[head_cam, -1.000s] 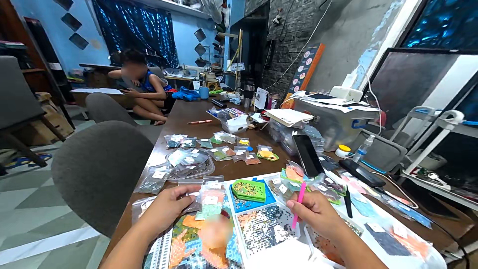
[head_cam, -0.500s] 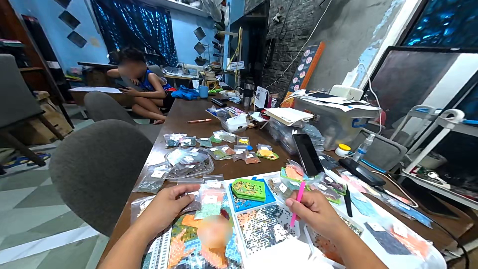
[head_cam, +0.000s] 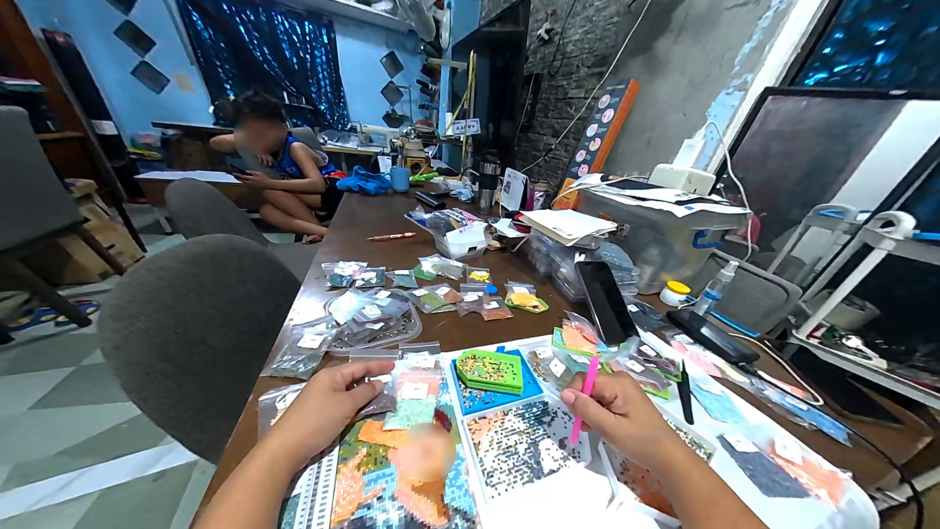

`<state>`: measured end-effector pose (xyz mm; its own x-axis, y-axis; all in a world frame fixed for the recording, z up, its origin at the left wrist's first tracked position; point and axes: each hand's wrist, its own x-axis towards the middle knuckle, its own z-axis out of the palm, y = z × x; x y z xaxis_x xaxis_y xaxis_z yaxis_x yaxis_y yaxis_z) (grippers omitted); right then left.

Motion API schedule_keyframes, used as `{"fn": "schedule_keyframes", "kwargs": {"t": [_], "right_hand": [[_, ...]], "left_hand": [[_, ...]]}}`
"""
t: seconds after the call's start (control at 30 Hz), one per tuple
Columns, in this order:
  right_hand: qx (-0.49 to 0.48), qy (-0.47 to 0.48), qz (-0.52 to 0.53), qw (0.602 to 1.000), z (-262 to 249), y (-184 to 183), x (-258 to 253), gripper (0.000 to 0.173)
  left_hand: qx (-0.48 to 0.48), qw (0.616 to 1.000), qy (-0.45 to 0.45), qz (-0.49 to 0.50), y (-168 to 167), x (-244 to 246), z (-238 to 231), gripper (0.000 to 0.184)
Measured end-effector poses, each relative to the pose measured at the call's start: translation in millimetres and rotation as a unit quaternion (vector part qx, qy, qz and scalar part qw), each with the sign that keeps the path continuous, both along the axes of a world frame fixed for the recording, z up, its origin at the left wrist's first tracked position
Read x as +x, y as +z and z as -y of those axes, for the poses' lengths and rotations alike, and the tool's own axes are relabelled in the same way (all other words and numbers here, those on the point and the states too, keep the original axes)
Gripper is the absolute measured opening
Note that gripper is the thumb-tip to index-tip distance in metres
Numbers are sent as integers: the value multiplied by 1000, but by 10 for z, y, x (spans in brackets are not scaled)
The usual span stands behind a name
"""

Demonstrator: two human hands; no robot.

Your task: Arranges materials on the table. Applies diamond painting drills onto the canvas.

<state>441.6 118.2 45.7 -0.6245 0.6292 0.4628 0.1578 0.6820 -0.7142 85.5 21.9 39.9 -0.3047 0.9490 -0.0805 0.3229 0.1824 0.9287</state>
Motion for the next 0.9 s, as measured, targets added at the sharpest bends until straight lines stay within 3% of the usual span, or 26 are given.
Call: {"fn": "schedule_keyframes", "kwargs": {"t": [0.43,0.63,0.8,0.9], "right_hand": [[-61,-26,-78,995,132,73,-129,24],[-91,89,-86,988,536,234,-601,23],[-34,242,-49,969,877,197,-1120,31],[-19,282,-35,958,1007,135,-1361,33]], "left_hand": [[8,999,-36,-21,-13,-38,-15,25],[18,998,-57,-30,59,36,26,28],[19,998,-65,-17,55,35,-12,29],[19,997,-74,-11,40,24,-39,29]]}}
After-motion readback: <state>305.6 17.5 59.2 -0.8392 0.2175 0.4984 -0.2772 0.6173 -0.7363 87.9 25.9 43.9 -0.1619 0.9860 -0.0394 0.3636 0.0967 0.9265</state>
